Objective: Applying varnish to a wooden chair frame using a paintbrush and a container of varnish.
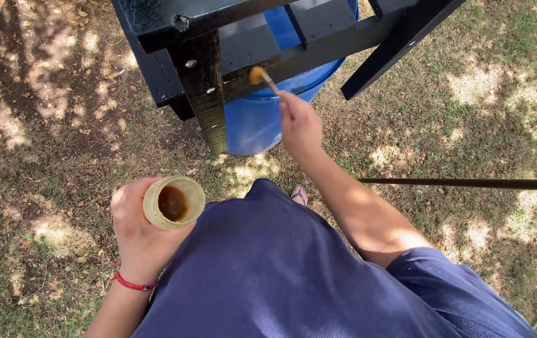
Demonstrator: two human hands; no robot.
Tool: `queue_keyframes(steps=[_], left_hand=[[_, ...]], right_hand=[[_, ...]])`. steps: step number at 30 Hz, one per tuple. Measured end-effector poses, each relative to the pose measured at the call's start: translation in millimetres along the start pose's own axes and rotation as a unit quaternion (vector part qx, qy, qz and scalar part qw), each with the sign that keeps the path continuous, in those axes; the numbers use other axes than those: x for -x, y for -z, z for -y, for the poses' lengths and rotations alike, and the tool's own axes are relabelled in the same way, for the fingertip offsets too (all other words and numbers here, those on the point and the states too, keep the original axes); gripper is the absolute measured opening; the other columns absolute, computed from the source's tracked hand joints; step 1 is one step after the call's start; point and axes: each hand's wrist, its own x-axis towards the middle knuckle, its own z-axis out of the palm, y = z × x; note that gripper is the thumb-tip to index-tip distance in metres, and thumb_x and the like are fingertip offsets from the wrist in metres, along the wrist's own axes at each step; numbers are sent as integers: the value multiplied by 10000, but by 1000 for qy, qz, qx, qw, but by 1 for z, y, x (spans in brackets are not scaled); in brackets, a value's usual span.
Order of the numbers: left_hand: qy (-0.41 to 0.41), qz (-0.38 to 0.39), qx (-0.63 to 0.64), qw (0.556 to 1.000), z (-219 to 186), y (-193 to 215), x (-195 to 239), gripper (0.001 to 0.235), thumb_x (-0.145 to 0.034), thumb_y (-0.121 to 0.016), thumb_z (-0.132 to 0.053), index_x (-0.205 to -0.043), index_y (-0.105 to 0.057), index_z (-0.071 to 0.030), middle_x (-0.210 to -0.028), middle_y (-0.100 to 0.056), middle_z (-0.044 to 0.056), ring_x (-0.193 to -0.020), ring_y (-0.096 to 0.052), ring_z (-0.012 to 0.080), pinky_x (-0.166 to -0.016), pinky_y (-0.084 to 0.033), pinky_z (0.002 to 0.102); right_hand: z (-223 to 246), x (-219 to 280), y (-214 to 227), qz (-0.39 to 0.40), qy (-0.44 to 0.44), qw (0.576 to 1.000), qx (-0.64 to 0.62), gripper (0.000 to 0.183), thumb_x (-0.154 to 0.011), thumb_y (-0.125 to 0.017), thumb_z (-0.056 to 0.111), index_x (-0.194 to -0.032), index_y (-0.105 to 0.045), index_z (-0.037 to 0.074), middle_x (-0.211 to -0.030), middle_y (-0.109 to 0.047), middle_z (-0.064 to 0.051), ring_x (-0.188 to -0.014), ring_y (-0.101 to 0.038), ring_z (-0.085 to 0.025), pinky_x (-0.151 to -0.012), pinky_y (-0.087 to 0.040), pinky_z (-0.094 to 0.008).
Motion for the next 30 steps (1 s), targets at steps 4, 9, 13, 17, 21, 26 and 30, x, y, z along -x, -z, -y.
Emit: queue_keyframes(steps=[4,9,13,17,21,26,30], left_hand=[[-3,-6,-8,1000,-4,-6,-1,603,-554,-919,-166,-1056,-614,-28,-988,-694,141,-935,-679,366,-927,-463,438],[3,-16,-26,1000,-12,-9,-2,634,-551,-936,-198,-1072,-606,-47,-1028,-691,122,-978,-676,346,-975,-442,425],[25,-8,-20,999,-11,-6,0,644,-550,-923,-199,-1090,-609,-40,-1046,-693,133,-997,-672,360,-983,-436,441],[6,-3,-27,1000,-5,-3,4,675,-591,-926,-232,-1136,-581,-33,-1084,-681,150,-1009,-661,369,-965,-430,472],[101,67,-93,988,-15,0,-1,608,-669,-880,-377,-1119,-590,-89,-1070,-658,61,-970,-633,240,-985,-426,461],[93,59,-104,988,-15,-10,-3,646,-620,-904,-371,-1117,-607,-83,-1102,-662,64,-1007,-632,247,-1047,-359,439],[108,75,-78,988,-24,-15,-11,574,-641,-884,-383,-1065,-617,-105,-1040,-666,45,-955,-625,226,-1011,-353,422]], right_hand=[[-52,-7,17,-59,0,998,-4,243,-1059,-518,253,-1217,-687,177,-1014,-728,-78,-921,-706,-253,-798,-567,-386],[-26,6,47,-8,-104,994,-9,276,-1034,-495,177,-1245,-649,90,-1023,-704,-180,-968,-670,-373,-853,-538,-503],[-4,11,24,20,-137,990,-36,295,-1066,-453,188,-1299,-620,119,-1055,-695,-119,-960,-667,-259,-880,-543,-421],[16,23,-21,58,-49,994,-83,288,-1073,-464,189,-1296,-606,76,-1032,-695,-146,-963,-680,-298,-865,-555,-431],[9,21,-9,132,80,986,-69,350,-1047,-434,151,-1368,-527,48,-912,-629,-131,-816,-587,-328,-638,-468,-464],[4,-11,26,59,-40,995,-65,257,-1035,-477,74,-1222,-654,74,-760,-652,8,-529,-513,-79,-385,-407,-196],[-37,-36,64,31,-142,989,-17,263,-1046,-463,177,-1231,-647,153,-855,-661,1,-656,-532,-107,-534,-438,-231]])
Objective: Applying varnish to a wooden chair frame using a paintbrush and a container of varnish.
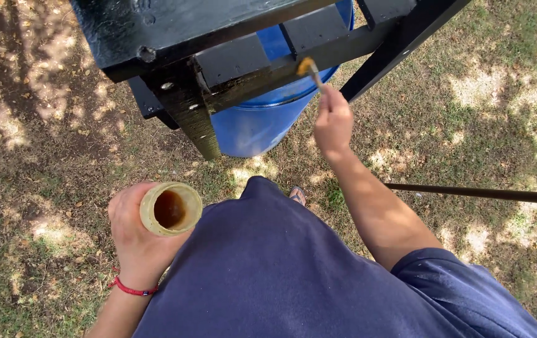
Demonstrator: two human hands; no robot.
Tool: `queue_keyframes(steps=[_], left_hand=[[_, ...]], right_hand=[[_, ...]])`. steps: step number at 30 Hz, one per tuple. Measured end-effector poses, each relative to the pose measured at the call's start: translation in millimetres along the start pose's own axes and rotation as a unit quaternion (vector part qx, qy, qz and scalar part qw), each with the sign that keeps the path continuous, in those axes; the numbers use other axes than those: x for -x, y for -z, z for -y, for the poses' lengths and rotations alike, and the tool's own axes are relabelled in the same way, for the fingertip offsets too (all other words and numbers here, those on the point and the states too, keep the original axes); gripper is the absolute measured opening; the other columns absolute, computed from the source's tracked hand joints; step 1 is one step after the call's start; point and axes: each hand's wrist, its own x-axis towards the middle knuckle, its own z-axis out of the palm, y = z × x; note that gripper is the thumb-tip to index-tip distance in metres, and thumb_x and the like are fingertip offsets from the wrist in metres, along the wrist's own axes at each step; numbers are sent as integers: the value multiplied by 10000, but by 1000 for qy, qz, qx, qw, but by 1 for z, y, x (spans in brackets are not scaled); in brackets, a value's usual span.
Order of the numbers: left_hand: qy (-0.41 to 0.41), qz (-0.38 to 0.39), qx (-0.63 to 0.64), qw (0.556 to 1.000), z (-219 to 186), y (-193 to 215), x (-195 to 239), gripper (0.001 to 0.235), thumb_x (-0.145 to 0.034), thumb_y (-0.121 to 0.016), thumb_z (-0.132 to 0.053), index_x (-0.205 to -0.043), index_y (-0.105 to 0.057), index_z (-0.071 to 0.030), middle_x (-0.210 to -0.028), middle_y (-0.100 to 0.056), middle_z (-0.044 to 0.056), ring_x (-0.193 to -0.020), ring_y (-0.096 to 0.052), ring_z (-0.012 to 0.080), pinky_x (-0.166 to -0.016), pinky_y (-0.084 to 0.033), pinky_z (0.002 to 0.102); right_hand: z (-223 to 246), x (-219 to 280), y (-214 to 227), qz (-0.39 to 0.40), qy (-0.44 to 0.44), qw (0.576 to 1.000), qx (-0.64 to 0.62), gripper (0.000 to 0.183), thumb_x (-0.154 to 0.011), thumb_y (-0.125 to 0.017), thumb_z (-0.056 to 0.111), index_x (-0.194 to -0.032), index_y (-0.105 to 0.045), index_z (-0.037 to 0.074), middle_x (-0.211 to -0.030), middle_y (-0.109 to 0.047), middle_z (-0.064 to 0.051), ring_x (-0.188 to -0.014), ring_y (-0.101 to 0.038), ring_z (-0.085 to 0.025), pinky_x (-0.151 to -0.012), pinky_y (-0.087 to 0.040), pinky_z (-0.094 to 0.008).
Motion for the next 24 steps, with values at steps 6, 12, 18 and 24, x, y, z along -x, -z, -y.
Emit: queue_keyframes(steps=[6,12,18,24], left_hand=[[-50,-26,7,998,-7,-8,-1,590,-667,-874,-326,-1118,-585,-78,-1070,-644,61,-973,-610,242,-1026,-367,423],[-43,-34,6,998,-19,-12,0,620,-667,-884,-355,-1138,-576,-94,-1098,-645,53,-1023,-607,249,-1039,-370,439],[-60,-40,10,997,-25,-15,-1,618,-660,-894,-331,-1134,-595,-70,-1095,-652,69,-1020,-609,238,-1032,-382,424],[-82,-52,3,995,-34,-21,-3,618,-669,-907,-332,-1135,-602,-65,-1095,-656,76,-1035,-615,249,-1022,-386,408]], right_hand=[[-6,-1,27,-60,-127,990,13,246,-1050,-427,128,-1195,-626,108,-913,-654,14,-761,-551,-95,-685,-453,-231],[-9,18,-38,-33,72,995,-67,305,-1013,-496,81,-1293,-618,79,-1118,-719,-158,-964,-694,-300,-780,-586,-406],[-16,21,-27,84,247,965,-7,324,-1068,-411,188,-1306,-554,22,-1043,-704,-165,-908,-666,-375,-733,-527,-500],[-27,-13,-3,-11,247,969,7,249,-1028,-534,121,-1232,-666,71,-1082,-734,-131,-962,-707,-270,-854,-598,-374]])
